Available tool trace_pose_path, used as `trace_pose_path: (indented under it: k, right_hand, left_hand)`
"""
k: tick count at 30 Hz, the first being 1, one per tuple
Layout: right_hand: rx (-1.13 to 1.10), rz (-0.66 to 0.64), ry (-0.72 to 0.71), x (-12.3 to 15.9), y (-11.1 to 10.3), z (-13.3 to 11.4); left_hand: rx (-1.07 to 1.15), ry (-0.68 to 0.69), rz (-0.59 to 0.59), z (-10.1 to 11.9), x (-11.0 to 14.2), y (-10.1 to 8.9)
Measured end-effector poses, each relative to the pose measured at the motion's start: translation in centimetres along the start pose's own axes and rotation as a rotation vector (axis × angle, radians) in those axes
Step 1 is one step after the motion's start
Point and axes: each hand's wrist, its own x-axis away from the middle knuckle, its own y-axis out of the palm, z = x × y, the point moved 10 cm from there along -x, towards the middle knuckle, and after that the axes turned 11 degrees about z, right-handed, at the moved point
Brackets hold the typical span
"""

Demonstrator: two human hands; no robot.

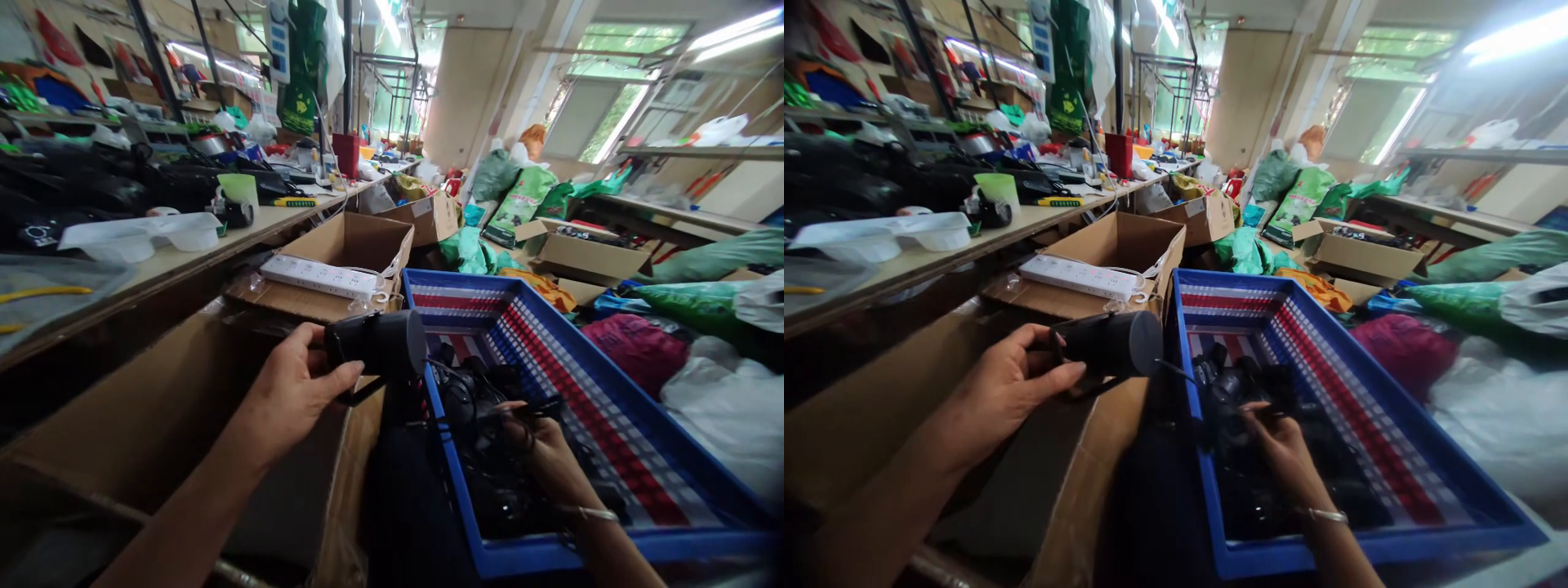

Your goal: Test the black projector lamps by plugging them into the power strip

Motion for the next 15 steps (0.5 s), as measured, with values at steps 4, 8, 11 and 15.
trace_pose_path:
  k: [4,8,11,15]
  right_hand:
    - [-0.028,0.107,0.055,0.7,-4.4,-2.1]
    - [-0.128,0.5,0.314,0.8,-11.1,3.5]
    - [0.2,0.308,0.434,1.1,-12.1,9.7]
    - [0.841,0.072,0.227,2.9,-10.3,10.8]
  left_hand:
    - [-0.158,0.002,-0.121,-2.0,1.2,2.2]
    - [-0.106,-0.084,-0.217,-3.7,2.1,3.7]
    - [0.045,-0.163,-0.238,-3.8,2.0,3.2]
    - [0.196,-0.167,-0.24,-2.6,1.8,2.6]
